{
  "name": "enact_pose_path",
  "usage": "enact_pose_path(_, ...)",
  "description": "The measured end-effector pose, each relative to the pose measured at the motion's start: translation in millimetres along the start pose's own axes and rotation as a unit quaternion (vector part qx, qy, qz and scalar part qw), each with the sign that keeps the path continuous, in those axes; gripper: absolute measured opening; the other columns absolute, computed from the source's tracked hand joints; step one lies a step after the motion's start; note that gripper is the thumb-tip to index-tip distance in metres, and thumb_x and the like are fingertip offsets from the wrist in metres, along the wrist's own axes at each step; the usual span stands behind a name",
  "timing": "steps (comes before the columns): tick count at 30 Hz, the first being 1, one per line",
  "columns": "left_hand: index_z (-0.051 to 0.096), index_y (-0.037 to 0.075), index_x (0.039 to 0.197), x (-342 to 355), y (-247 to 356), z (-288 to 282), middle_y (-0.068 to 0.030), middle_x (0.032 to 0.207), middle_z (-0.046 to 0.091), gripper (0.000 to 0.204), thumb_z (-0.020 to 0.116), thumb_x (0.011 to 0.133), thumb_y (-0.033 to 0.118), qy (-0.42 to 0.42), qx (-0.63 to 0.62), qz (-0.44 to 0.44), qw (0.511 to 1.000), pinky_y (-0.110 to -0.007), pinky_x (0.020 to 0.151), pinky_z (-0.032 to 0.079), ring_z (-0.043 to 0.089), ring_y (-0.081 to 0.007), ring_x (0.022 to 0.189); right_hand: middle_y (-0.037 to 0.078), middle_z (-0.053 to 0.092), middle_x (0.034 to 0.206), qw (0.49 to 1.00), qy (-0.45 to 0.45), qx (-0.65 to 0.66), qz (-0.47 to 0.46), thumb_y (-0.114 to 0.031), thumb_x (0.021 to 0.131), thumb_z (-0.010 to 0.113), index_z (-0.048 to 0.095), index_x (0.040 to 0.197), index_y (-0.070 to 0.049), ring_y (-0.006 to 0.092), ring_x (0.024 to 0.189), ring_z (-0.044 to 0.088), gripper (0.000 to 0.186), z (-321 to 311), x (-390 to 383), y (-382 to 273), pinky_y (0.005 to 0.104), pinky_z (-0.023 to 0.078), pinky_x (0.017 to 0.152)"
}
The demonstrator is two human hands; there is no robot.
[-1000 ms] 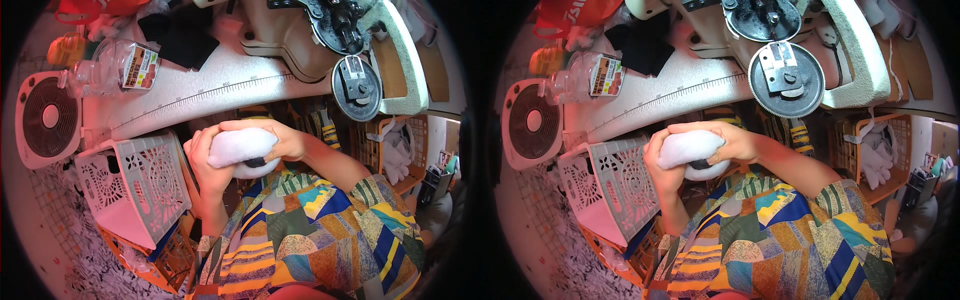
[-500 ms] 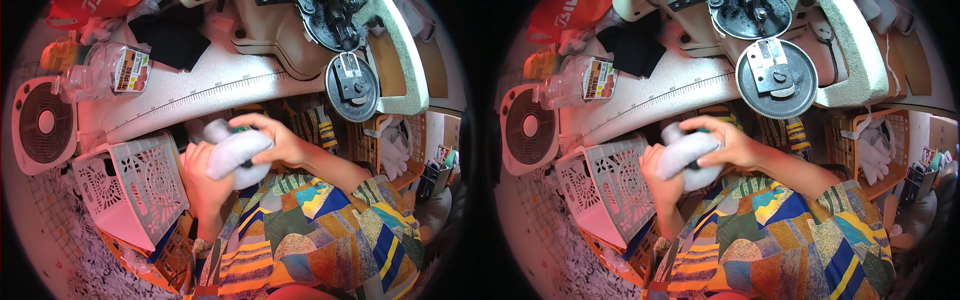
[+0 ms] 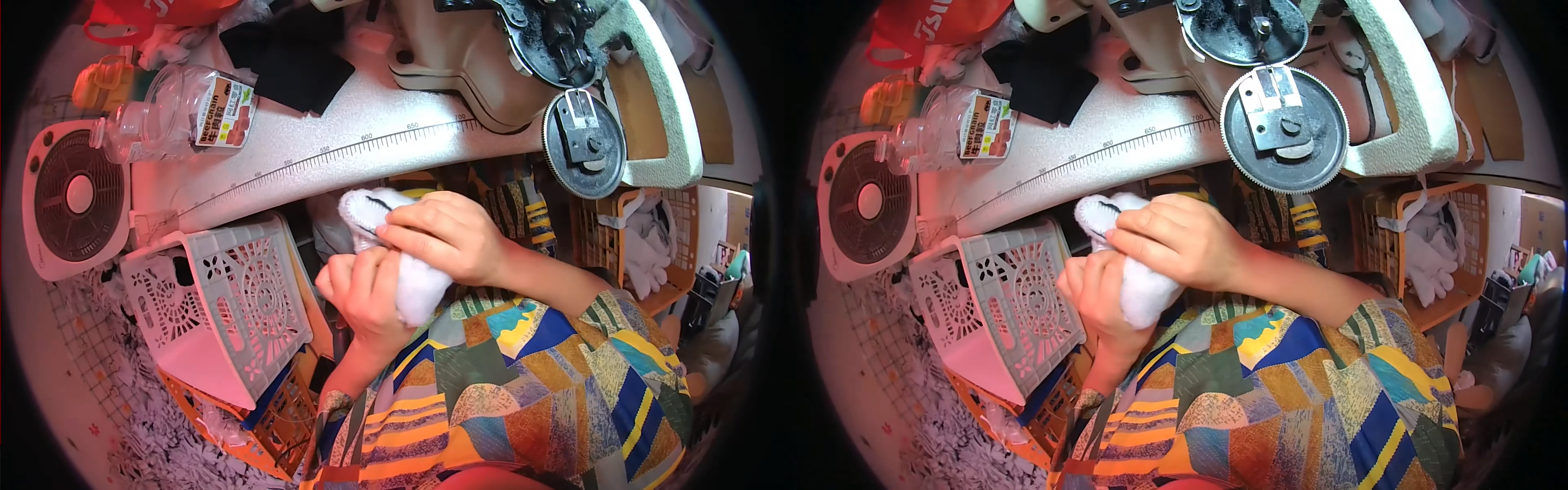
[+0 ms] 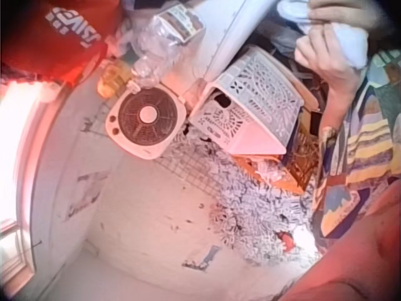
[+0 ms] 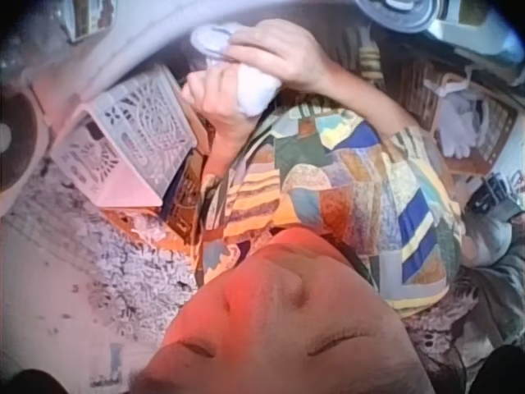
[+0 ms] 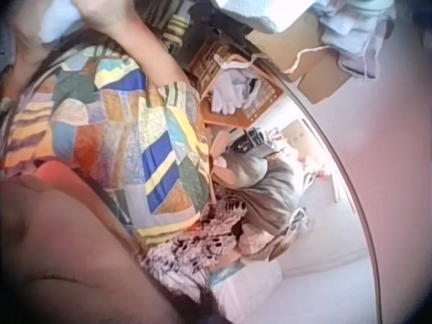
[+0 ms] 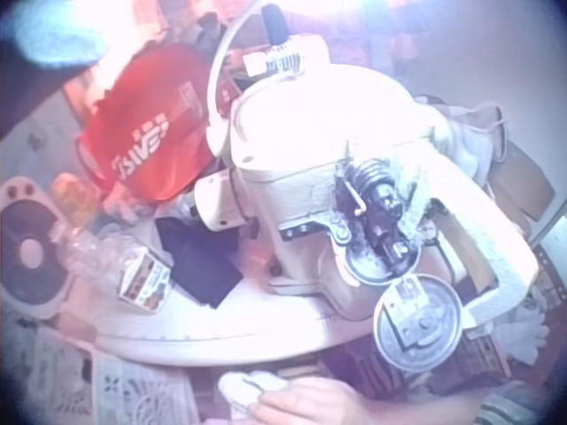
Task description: Sew the seams of a fabric glove using a specialized sewing machine.
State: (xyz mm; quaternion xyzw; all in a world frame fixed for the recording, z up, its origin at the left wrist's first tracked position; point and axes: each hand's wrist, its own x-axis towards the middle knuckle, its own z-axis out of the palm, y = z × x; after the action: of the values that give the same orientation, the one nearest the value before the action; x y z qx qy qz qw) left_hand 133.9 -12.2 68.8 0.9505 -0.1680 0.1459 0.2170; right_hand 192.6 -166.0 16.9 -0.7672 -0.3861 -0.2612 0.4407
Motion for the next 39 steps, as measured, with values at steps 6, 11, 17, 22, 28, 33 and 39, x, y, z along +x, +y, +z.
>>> enact_pose_path(6,0.059,-0.002,0.093,-15.4,9.6,19.7,-0.0134,0.083,0.058,0.034,0.07,0.063,0.01,0.061,-0.08,0.012,0.995,-0.04,0.066,0.035,0.052,-0.0313,0.068,0.007,0.067,0.096,0.997,0.049,-0.031,0.044,-0.013,0.064,0.068,0.068,0.091,-0.004,0.0189,0.067,0.064,0.028,9.6,6.3,1.1,0.0306,0.05,0.056)
enact_pose_path(11,0.059,-0.002,0.097,-20.0,-0.2,19.5,-0.0144,0.085,0.06,0.035,0.069,0.063,0.005,0.051,-0.073,0.002,0.996,-0.04,0.069,0.038,0.056,-0.0333,0.076,0.009,0.065,0.083,0.997,-0.022,0.004,0.075,-0.01,0.066,0.075,0.064,0.079,-0.004,0.0214,0.065,0.061,0.018,9.5,10.0,9.4,0.0297,0.049,0.058)
enact_pose_path(17,0.06,0.0,0.114,1.3,-47.2,25.3,-0.0156,0.121,0.055,0.05,0.076,0.068,0.011,0.092,-0.194,-0.174,0.961,-0.036,0.086,0.047,0.058,-0.0289,0.099,0.008,0.057,0.122,0.672,-0.109,0.616,0.396,-0.009,0.075,0.078,0.04,0.137,-0.002,0.016,0.107,0.056,0.073,8.3,4.4,-4.3,0.0303,0.043,0.091)
enact_pose_path(22,0.062,0.004,0.083,-15.7,-63.9,34.2,-0.0105,0.076,0.06,0.027,0.074,0.061,0.011,-0.025,-0.21,-0.179,0.961,-0.037,0.071,0.041,0.058,-0.031,0.079,0.014,0.042,0.144,0.455,-0.111,0.782,0.412,-0.017,0.071,0.085,0.015,0.153,-0.003,0.0186,0.129,0.043,0.108,6.6,-6.8,-13.6,0.0329,0.032,0.107)
enact_pose_path(28,0.061,0.004,0.079,-17.4,-16.6,13.4,-0.0069,0.074,0.058,0.026,0.073,0.058,0.014,0.097,-0.035,-0.005,0.995,-0.04,0.072,0.036,0.055,-0.0268,0.073,0.005,0.063,0.085,0.837,0.072,0.285,0.461,-0.002,0.074,0.071,0.06,0.096,-0.004,0.0146,0.079,0.06,0.025,16.9,-9.0,-5.9,0.0269,0.047,0.071)
enact_pose_path(33,0.061,0.001,0.083,-23.1,-10.0,16.8,-0.008,0.08,0.06,0.023,0.065,0.066,0.016,0.127,0.006,0.037,0.991,-0.039,0.074,0.035,0.055,-0.0249,0.074,0.009,0.06,0.088,0.989,0.023,-0.04,0.141,-0.008,0.065,0.071,0.064,0.094,-0.004,0.0285,0.089,0.055,0.03,3.5,0.0,-9.6,0.0372,0.043,0.077)
enact_pose_path(39,0.061,-0.001,0.082,-12.5,-6.8,2.8,-0.0084,0.078,0.059,0.029,0.068,0.062,0.018,0.095,0.0,0.038,0.995,-0.038,0.073,0.035,0.055,-0.0257,0.073,0.014,0.066,0.102,0.998,-0.009,0.056,0.038,-0.012,0.069,0.065,0.065,0.105,0.001,0.0259,0.081,0.066,0.038,-0.5,2.0,-12.8,0.035,0.051,0.069)
